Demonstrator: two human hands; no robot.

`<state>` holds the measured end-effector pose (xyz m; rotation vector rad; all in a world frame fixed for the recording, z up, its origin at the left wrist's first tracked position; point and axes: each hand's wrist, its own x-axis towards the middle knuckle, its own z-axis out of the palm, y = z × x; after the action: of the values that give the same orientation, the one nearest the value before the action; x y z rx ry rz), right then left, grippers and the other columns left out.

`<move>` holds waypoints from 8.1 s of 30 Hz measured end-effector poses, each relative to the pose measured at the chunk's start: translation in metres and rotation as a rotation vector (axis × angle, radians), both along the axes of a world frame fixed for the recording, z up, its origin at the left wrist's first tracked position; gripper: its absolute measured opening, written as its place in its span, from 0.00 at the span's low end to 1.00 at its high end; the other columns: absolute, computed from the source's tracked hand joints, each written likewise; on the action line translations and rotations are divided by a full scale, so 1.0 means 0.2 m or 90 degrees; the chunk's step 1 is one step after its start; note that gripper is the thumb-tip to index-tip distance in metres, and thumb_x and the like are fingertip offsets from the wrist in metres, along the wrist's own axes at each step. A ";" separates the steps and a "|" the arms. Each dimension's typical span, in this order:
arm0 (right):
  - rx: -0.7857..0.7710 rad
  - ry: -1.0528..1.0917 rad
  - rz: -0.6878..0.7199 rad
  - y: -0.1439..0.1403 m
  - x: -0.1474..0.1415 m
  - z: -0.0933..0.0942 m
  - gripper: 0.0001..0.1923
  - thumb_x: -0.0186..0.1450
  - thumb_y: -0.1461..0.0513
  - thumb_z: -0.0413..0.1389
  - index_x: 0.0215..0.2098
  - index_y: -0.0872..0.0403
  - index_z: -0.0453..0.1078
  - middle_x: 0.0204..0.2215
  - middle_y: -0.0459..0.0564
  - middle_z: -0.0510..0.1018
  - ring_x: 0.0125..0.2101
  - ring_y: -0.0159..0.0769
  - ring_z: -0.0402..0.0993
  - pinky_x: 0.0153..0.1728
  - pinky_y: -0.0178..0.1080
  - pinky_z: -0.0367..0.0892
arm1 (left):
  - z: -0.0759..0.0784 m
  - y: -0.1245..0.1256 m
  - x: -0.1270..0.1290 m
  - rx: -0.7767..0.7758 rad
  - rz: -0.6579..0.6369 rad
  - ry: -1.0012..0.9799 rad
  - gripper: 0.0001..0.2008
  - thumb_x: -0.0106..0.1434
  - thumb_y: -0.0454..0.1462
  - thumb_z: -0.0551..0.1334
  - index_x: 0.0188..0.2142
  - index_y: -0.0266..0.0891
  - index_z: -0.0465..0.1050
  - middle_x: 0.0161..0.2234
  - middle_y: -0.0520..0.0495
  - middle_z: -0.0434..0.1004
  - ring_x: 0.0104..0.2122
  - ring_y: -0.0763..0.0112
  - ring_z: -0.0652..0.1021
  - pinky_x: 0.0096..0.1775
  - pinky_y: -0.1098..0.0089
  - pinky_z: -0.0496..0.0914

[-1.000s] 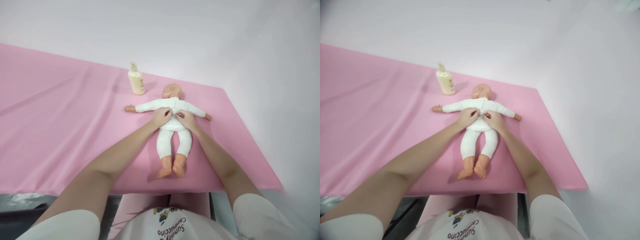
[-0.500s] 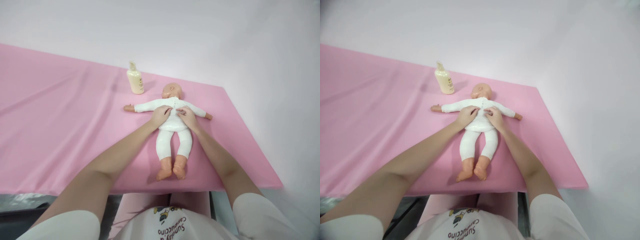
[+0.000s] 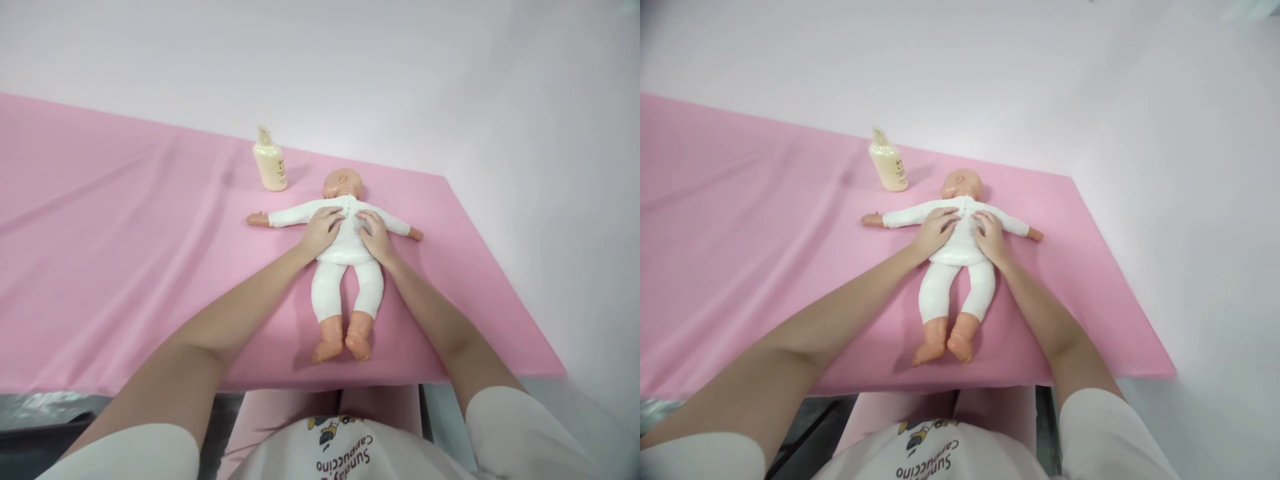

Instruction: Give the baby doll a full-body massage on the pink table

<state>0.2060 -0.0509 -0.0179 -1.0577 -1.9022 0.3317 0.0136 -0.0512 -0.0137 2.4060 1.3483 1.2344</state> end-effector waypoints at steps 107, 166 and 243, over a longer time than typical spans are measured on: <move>-0.047 -0.107 -0.011 0.06 0.07 -0.05 0.23 0.66 0.56 0.51 0.59 0.47 0.63 0.64 0.52 0.60 0.64 0.46 0.53 0.65 0.54 0.49 | -0.04 0.04 -0.04 -0.045 -0.035 -0.034 0.21 0.63 0.37 0.53 0.55 0.37 0.66 0.64 0.39 0.60 0.65 0.58 0.59 0.65 0.52 0.53; 0.017 -0.026 0.058 -0.02 0.01 0.04 0.11 0.65 0.63 0.52 0.43 0.51 0.74 0.41 0.52 0.75 0.46 0.40 0.70 0.53 0.45 0.66 | 0.01 -0.02 0.00 -0.065 -0.054 -0.104 0.13 0.60 0.37 0.61 0.45 0.38 0.71 0.50 0.42 0.70 0.39 0.68 0.74 0.43 0.65 0.71; -0.023 -0.065 0.197 -0.06 -0.01 0.10 0.12 0.61 0.56 0.58 0.25 0.52 0.63 0.25 0.43 0.69 0.28 0.33 0.65 0.36 0.39 0.60 | 0.04 -0.04 -0.02 -0.019 -0.213 0.036 0.17 0.60 0.40 0.54 0.19 0.42 0.48 0.17 0.53 0.54 0.23 0.69 0.61 0.30 0.65 0.60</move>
<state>0.2035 -0.0632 0.0013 -0.8145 -2.1620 0.4976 0.0104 -0.0591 -0.0049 2.5272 0.9146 1.0575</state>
